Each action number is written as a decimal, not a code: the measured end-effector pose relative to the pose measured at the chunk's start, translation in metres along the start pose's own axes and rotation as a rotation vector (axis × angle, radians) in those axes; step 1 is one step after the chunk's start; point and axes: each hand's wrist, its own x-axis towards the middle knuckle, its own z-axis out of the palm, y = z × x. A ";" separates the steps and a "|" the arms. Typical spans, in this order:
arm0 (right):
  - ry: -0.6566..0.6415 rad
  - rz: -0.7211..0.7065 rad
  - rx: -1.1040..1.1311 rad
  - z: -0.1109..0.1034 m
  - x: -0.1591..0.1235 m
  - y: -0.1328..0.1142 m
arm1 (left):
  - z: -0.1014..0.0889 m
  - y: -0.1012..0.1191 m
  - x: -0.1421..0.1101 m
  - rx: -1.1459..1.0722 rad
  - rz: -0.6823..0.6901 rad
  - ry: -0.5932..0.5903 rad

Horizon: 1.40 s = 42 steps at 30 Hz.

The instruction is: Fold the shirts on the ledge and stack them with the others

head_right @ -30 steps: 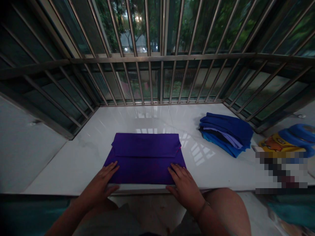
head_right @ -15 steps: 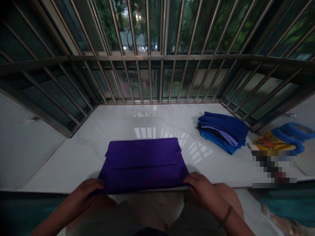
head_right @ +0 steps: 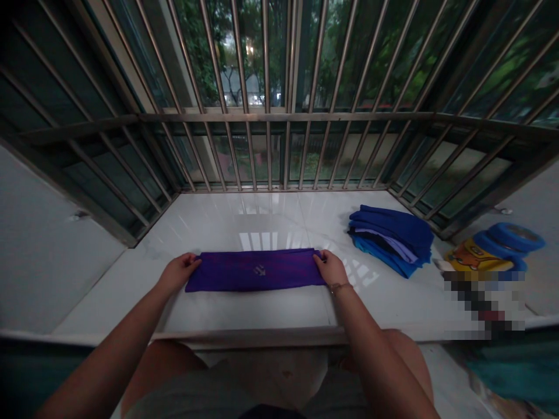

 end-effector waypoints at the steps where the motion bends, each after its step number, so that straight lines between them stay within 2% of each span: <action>1: 0.029 0.008 -0.024 0.004 0.000 -0.001 | 0.004 -0.002 -0.002 0.010 -0.002 0.023; 6: 0.090 0.014 -0.134 0.010 0.006 -0.005 | 0.011 -0.005 -0.005 0.044 -0.007 0.132; 11: 0.063 0.027 -0.310 0.010 0.013 -0.016 | 0.015 -0.006 0.002 0.098 0.003 0.156; 15: 0.073 0.081 -0.435 0.013 -0.004 -0.024 | 0.018 -0.012 -0.002 0.087 -0.021 0.222; 20: 0.060 0.135 -0.526 0.019 -0.037 -0.031 | 0.010 -0.010 -0.023 0.046 -0.071 0.310; 22: 0.041 0.135 -0.548 0.022 -0.042 -0.033 | 0.012 -0.001 -0.034 0.066 0.041 0.273; 25: 0.018 0.151 -0.542 0.023 -0.037 -0.032 | 0.025 0.013 -0.044 0.149 0.300 0.104; 27: 0.015 0.159 -0.526 0.022 -0.029 -0.029 | 0.036 0.016 -0.042 0.232 0.345 0.073; 28: 0.019 0.159 -0.520 0.021 -0.025 -0.027 | 0.040 0.015 -0.038 0.281 0.311 0.099; 31: 0.047 0.152 -0.508 0.020 -0.014 -0.023 | 0.042 0.005 -0.019 0.395 0.086 0.175; 34: 0.085 0.093 -0.498 0.024 -0.004 -0.020 | 0.034 -0.005 0.004 0.398 -0.033 0.157; 38: 0.077 -0.080 -0.475 0.031 0.015 -0.019 | 0.024 -0.003 0.021 0.342 0.019 0.119; 42: -0.010 -0.262 -0.447 0.026 0.036 -0.016 | 0.013 0.008 0.012 0.301 0.080 0.130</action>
